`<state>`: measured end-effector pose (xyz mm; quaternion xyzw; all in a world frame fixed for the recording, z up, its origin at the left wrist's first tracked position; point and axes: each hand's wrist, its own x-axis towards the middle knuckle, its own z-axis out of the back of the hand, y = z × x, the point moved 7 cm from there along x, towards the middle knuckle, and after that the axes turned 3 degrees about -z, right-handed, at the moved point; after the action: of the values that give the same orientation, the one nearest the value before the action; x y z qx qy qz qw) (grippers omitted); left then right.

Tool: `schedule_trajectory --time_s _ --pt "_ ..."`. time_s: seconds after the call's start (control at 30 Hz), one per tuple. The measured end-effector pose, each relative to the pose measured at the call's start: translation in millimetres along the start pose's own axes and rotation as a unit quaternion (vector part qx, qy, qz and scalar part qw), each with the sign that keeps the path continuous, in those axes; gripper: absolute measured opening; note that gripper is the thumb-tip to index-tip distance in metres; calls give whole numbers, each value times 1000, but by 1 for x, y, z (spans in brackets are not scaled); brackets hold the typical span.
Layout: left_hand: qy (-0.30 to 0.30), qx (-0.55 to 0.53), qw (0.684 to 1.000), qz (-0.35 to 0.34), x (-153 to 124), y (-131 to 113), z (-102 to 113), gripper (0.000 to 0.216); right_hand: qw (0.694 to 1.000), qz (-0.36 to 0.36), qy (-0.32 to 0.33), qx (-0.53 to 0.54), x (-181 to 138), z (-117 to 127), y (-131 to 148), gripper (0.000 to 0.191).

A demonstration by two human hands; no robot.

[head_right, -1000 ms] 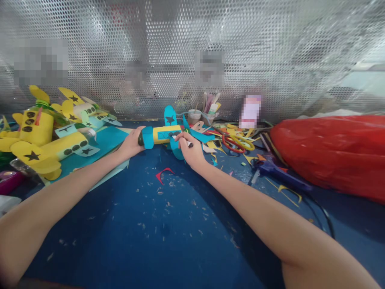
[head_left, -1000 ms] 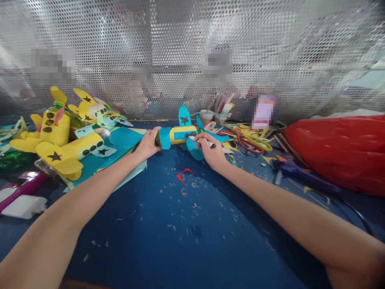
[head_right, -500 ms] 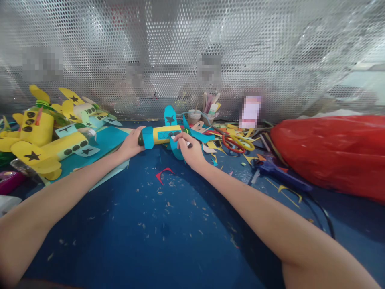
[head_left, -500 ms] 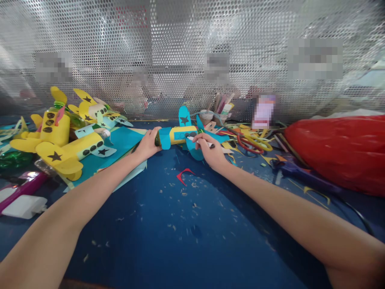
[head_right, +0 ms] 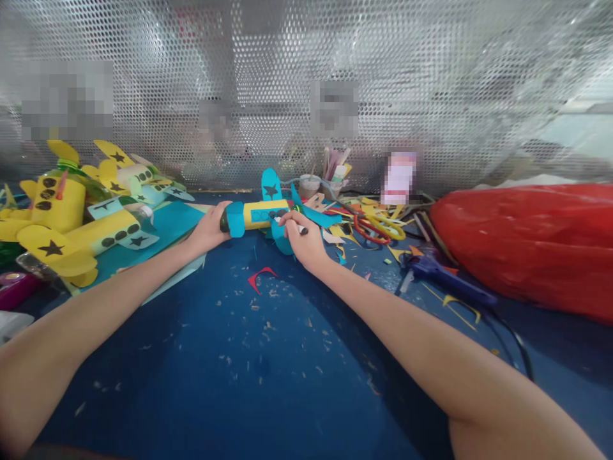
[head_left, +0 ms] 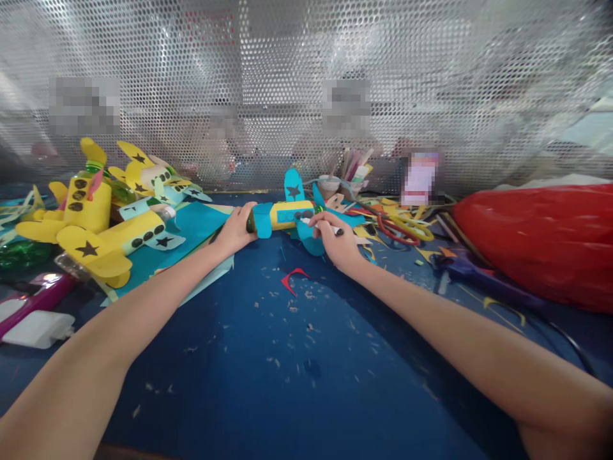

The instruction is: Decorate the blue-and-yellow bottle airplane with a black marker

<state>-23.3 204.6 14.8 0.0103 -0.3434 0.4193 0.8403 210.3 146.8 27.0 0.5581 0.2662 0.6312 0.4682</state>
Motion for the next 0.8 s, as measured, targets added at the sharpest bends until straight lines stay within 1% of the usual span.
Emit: schedule_trajectory --time_s 0.13,0.33,0.5,0.7,0.8 --pt "-7 -4 1000 -2 0 0 0 75 1000 1 -11 2 0 2 -1 16" --pt "-9 -6 1000 -3 -1 2 -1 74 1000 0 1 -2 -1 0 1 16" --pt "-3 -11 1000 -2 -1 1 -1 73 1000 4 -5 -5 -1 1 0 16" --pt "-3 -9 1000 8 -1 1 0 74 1000 -1 4 -7 -1 0 1 17" --pt "-2 -10 1000 6 -1 1 -1 74 1000 -3 -4 -6 -1 1 2 17"
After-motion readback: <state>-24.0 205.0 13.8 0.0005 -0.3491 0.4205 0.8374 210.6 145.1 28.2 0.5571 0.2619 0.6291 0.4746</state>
